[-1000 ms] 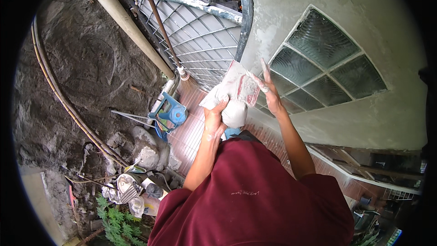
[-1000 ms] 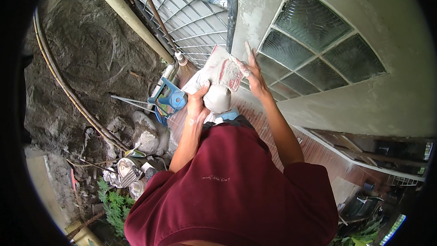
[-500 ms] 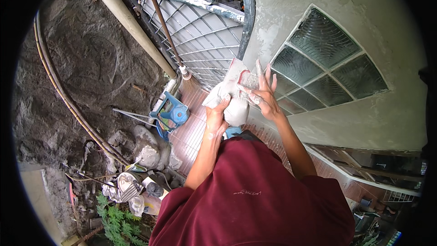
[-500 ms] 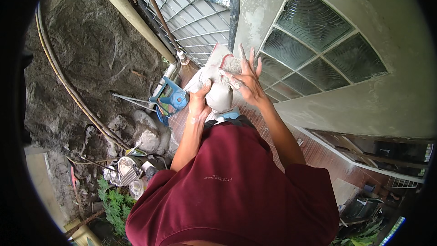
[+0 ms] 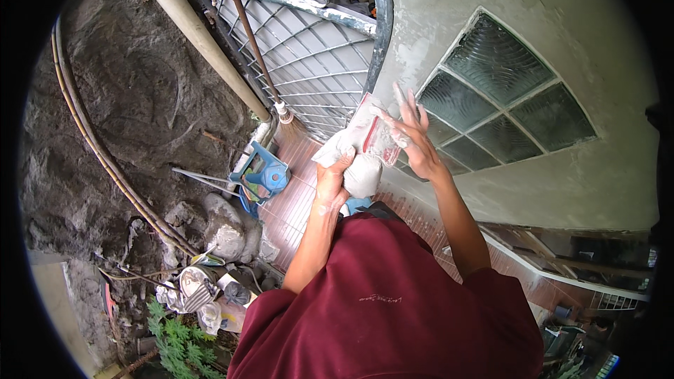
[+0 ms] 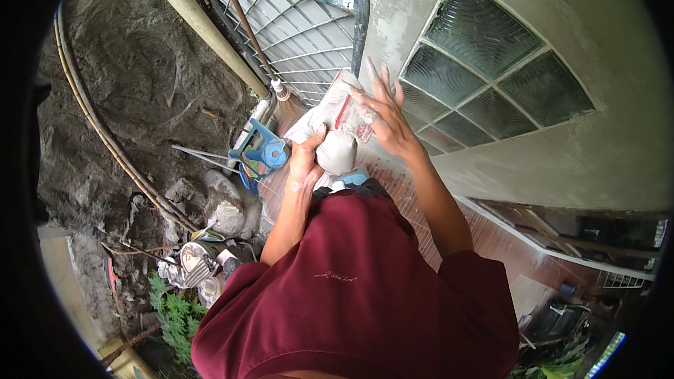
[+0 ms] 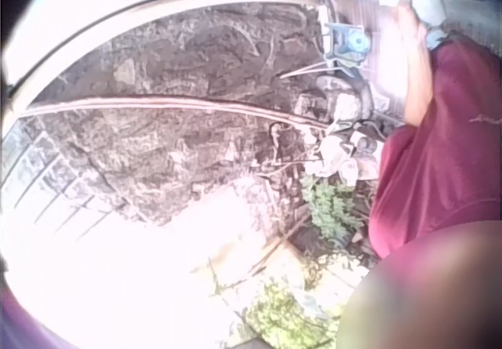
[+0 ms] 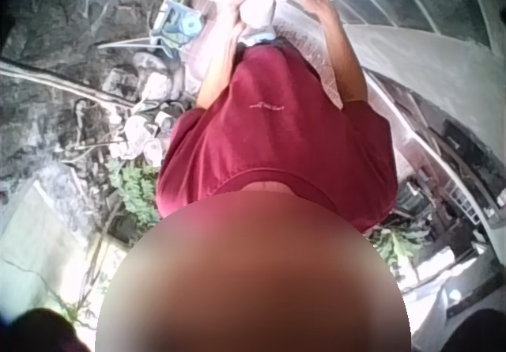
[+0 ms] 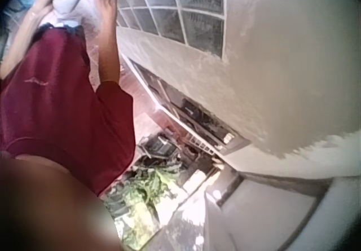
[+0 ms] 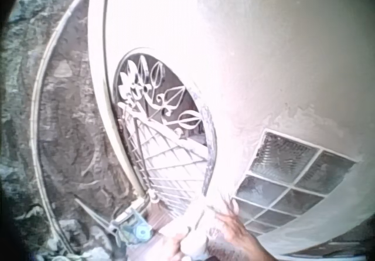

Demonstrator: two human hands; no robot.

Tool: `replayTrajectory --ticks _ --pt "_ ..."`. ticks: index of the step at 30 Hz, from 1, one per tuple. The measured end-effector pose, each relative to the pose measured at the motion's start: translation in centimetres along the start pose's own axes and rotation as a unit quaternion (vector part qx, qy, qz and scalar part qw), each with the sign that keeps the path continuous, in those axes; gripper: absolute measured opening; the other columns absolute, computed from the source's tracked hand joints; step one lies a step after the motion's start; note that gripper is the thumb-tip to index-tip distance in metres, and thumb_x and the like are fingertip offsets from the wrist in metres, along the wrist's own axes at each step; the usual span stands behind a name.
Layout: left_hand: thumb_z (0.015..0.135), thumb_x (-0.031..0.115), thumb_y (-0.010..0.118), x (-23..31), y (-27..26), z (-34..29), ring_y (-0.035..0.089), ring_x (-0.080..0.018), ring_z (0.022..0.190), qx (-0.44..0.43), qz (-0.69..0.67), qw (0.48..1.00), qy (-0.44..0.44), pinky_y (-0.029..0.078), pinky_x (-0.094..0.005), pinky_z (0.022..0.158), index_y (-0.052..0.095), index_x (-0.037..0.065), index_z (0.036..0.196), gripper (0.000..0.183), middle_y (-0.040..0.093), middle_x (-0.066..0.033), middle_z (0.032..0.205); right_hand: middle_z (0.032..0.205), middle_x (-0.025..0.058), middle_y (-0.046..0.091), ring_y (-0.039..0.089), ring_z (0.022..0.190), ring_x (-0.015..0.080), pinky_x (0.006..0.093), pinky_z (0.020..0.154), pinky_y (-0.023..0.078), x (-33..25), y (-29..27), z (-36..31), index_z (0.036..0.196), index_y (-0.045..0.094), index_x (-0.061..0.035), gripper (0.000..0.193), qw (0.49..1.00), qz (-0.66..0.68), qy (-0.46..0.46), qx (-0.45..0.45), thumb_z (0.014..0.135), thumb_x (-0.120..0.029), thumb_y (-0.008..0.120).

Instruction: The person applies plaster to an exterior wall using a trowel and a bag of plaster. They repeatedly scoop plaster from the bag and spread it over the wall surface, smoothing it with the trowel. The work continues across different sections of the wall near a decorative metal grille and a glass block window.

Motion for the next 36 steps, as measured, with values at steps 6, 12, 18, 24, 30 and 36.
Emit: replayTrajectory --ticks 6,12,18,24,30,36 --pt "0.087 0.0 0.067 -0.1 0.7 -0.4 0.064 -0.0228 0.105 -0.006 0.004 1.0 -0.003 0.053 -0.0367 0.091 0.054 -0.003 0.128 0.043 0.065 -0.0122 0.117 0.163 0.0158 0.004 0.002 0.146 0.0498 0.0688 0.109 -0.001 -1.8 1.3 1.6 0.147 0.043 -0.0155 0.064 0.986 -0.14 -0.061 -0.074 0.085 -0.029 0.041" --pt "0.087 -0.001 0.066 0.5 0.6 -0.8 0.064 -0.0224 0.105 0.001 0.009 1.0 0.006 0.053 -0.0364 0.092 0.054 -0.003 0.128 0.043 0.065 -0.0124 0.117 0.163 0.0151 0.004 0.0 0.147 0.0482 0.07 0.109 -0.001 -1.9 1.2 2.0 0.147 0.041 -0.0111 0.07 0.975 -0.202 -0.066 -0.068 0.078 -0.019 0.049" --pt "0.086 -0.003 0.066 0.8 0.3 -0.7 0.064 -0.0232 0.105 0.011 -0.004 1.0 0.008 0.053 -0.0379 0.093 0.053 -0.003 0.127 0.043 0.064 -0.0126 0.117 0.162 0.0155 0.008 0.002 0.147 0.0472 0.0698 0.11 0.002 -2.3 0.7 2.1 0.144 0.043 -0.0047 0.075 0.96 -0.259 -0.073 -0.078 0.07 -0.012 0.055" --pt "0.085 -0.005 0.065 0.8 -0.2 -0.4 0.064 -0.0245 0.105 0.024 0.002 1.0 0.019 0.055 -0.04 0.092 0.053 -0.002 0.126 0.043 0.064 -0.013 0.116 0.162 0.0135 0.011 0.007 0.147 0.0453 0.07 0.11 0.004 -3.2 0.7 2.1 0.138 0.049 -0.0023 0.071 0.951 -0.292 -0.074 -0.065 0.069 -0.015 0.059" --pt "0.084 -0.006 0.066 0.9 -0.3 -0.4 0.064 -0.0244 0.105 0.022 -0.003 0.999 0.024 0.055 -0.0395 0.092 0.054 -0.002 0.125 0.043 0.064 -0.0129 0.115 0.161 0.0096 0.017 0.014 0.147 0.0383 0.0672 0.111 0.009 -3.9 0.2 2.2 0.121 0.064 -0.0042 0.056 0.934 -0.345 -0.084 -0.051 0.067 -0.02 0.061" --pt "0.084 -0.005 0.066 1.1 -0.5 -0.2 0.064 -0.0238 0.104 0.044 0.02 0.999 0.02 0.054 -0.0391 0.092 0.054 -0.002 0.124 0.042 0.064 -0.0127 0.115 0.157 0.0126 0.028 0.02 0.146 0.0339 0.0631 0.109 0.017 -3.4 -1.9 2.6 0.115 0.067 -0.0062 0.051 0.94 -0.321 -0.108 0.026 0.067 -0.02 0.061"
Point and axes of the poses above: each hand's wrist, its own z-axis towards the middle knuckle, its own y-axis out of the palm, x = y × z, the point moved 3 cm from there along z, towards the middle knuckle
